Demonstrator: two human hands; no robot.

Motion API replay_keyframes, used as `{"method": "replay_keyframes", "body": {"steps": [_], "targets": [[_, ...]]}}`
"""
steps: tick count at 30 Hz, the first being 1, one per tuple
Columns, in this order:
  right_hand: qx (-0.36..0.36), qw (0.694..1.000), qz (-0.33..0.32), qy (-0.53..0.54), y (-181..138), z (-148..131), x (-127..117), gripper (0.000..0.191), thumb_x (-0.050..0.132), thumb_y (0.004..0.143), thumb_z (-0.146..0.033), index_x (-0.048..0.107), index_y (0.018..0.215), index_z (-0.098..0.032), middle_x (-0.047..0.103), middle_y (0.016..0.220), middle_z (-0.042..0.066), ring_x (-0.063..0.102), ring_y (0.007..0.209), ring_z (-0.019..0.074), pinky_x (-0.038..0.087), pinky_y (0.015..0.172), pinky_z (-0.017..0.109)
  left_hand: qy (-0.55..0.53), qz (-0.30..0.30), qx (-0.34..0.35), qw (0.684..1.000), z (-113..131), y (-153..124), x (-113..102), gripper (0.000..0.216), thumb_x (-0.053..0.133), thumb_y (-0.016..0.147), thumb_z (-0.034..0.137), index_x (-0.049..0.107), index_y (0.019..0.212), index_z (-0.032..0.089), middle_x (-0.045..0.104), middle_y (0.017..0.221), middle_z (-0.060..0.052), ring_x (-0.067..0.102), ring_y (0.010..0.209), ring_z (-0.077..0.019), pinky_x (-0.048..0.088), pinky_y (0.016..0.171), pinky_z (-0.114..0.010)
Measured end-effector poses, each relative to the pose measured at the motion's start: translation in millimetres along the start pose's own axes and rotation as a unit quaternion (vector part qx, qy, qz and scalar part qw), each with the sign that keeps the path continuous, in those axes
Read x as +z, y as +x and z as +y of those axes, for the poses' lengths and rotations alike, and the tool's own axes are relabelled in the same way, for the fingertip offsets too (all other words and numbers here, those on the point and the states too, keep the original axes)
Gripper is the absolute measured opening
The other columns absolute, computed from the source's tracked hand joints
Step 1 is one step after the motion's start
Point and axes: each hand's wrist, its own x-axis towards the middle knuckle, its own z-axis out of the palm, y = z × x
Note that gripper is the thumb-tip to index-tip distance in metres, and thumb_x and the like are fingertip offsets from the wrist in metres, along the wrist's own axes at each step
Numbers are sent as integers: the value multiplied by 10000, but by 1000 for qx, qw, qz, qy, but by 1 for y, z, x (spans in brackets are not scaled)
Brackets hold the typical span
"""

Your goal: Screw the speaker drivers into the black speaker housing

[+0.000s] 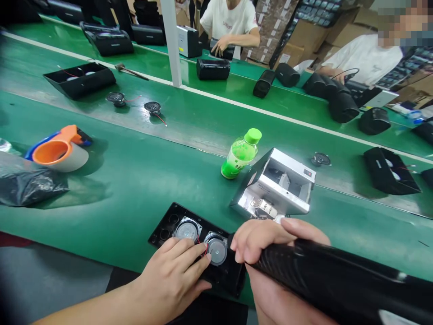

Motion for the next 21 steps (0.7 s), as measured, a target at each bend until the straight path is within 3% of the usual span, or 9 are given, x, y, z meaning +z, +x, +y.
{"method": "replay_keyframes", "body": {"steps": [6, 11, 15, 21], "targets": [[2, 998, 8, 61, 0, 33, 15, 600, 459, 1034, -804, 755, 1243, -326, 656, 649, -10, 574, 480, 201, 546, 498, 394, -8, -14, -6, 1000, -1, 4, -3, 382, 680, 1068, 490, 750, 1247, 161, 791, 1234, -45, 680, 1042, -258, 469, 849, -429], [33, 998, -25, 51, 2, 40, 15, 598, 546, 985, -844, 759, 1270, -364, 676, 669, -19, 592, 497, 209, 551, 511, 389, -13, -19, 0, 1000, -3, 8, -6, 392, 760, 1009, 488, 761, 1204, 148, 784, 1143, -84, 669, 986, -259, 462, 762, -425], [18, 999, 2, 51, 1, 47, 15, 814, 389, 920, -985, 751, 1238, -329, 656, 642, -27, 562, 477, 186, 530, 496, 362, -15, -24, 6, 1000, -4, 7, -6, 400, 738, 1025, 489, 758, 1213, 136, 772, 1146, -95, 653, 969, -258, 450, 759, -416], [35, 997, -9, 62, -1, 51, 15, 816, 320, 948, -975, 749, 1251, -350, 667, 656, -24, 573, 488, 183, 535, 500, 356, -18, -28, 2, 999, -4, 6, -5, 398, 681, 1066, 492, 757, 1225, 135, 772, 1168, -93, 651, 979, -259, 447, 769, -416]]}}
